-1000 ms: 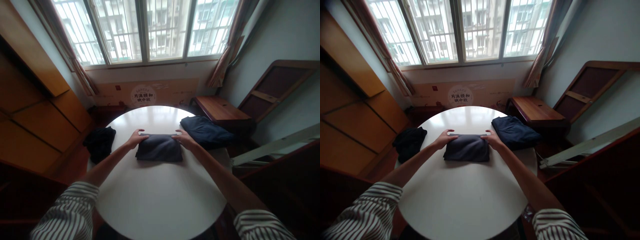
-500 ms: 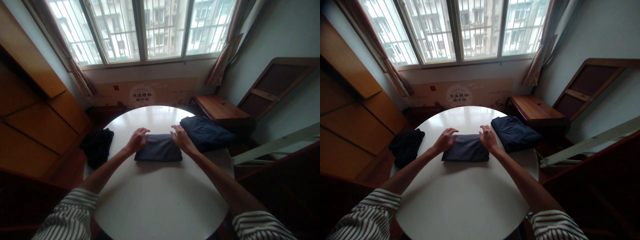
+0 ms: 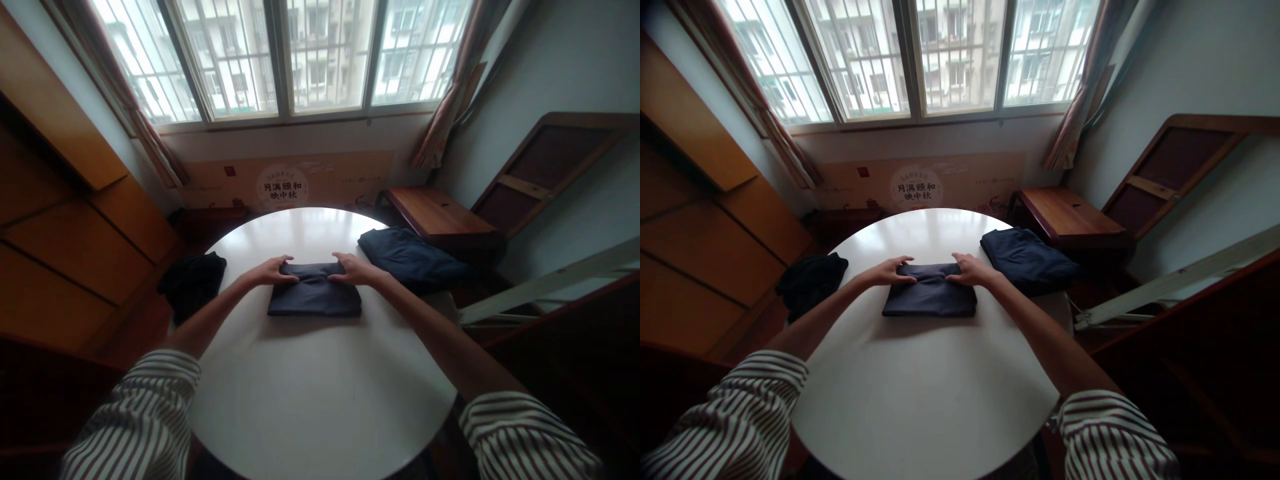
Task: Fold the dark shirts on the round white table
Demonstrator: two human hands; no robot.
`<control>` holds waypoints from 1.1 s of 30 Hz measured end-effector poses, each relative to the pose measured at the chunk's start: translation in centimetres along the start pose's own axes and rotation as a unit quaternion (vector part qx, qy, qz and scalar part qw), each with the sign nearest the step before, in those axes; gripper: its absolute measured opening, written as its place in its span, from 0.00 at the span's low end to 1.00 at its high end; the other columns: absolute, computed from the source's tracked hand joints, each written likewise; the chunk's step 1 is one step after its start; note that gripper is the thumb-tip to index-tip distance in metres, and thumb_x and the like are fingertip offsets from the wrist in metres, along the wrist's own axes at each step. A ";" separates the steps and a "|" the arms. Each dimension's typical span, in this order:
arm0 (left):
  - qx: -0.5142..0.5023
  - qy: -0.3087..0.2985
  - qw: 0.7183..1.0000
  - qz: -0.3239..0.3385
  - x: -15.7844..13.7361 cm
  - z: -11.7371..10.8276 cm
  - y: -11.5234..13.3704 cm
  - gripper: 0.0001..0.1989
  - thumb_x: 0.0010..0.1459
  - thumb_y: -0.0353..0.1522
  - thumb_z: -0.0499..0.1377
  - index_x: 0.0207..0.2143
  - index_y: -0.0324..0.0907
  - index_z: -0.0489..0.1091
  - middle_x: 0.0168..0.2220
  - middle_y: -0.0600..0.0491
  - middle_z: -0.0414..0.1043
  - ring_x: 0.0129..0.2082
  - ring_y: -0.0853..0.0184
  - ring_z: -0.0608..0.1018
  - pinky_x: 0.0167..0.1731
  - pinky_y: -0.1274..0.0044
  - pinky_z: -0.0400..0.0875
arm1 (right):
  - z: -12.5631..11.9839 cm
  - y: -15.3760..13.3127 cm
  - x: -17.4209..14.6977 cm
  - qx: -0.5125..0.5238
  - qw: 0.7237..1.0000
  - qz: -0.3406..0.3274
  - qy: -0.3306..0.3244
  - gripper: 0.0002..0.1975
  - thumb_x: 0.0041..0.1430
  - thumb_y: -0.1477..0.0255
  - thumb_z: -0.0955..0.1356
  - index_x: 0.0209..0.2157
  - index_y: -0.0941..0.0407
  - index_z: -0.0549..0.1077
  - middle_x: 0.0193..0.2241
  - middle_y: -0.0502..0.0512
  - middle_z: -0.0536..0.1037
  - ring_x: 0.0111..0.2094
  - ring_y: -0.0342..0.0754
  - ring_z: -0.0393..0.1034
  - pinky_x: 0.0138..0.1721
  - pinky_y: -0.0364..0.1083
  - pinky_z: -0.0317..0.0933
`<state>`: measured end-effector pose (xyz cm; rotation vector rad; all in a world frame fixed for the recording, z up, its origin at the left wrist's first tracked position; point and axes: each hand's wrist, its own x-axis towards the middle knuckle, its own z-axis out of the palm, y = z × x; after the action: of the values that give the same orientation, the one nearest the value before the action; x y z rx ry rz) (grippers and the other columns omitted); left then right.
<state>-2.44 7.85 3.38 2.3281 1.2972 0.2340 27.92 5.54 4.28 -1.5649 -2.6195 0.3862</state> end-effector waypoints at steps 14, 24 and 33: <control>0.253 0.279 0.910 0.173 -5.8 -3.0 6.9 0.18 0.62 0.30 0.54 0.53 0.40 0.72 0.40 0.44 0.70 0.43 0.57 0.72 0.45 0.64 0.69 | -5.7 -2.2 -6.1 -0.026 0.964 -0.108 0.243 0.30 0.58 0.85 0.59 0.61 0.55 0.65 0.60 0.59 0.70 0.59 0.57 0.64 0.56 0.56 0.62; 0.139 0.203 0.957 0.153 -13.3 4.9 5.9 0.15 0.67 0.39 0.52 0.42 0.42 0.76 0.35 0.47 0.72 0.36 0.62 0.74 0.41 0.69 0.71 | 4.3 -1.5 -13.3 0.014 0.971 -0.180 0.154 0.31 0.50 0.83 0.61 0.58 0.61 0.68 0.58 0.66 0.70 0.59 0.57 0.65 0.62 0.57 0.58; -0.061 0.201 0.974 -0.089 -6.5 3.1 2.3 0.18 0.60 0.43 0.59 0.42 0.39 0.77 0.34 0.48 0.78 0.31 0.61 0.78 0.36 0.73 0.72 | 3.3 -0.8 -4.2 0.156 0.964 0.112 0.184 0.27 0.59 0.62 0.70 0.56 0.61 0.68 0.36 0.62 0.79 0.36 0.53 0.75 0.40 0.48 0.67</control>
<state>-3.11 0.42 2.26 2.1105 1.6197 0.7346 28.64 0.94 1.54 -1.6411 -2.0049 0.4472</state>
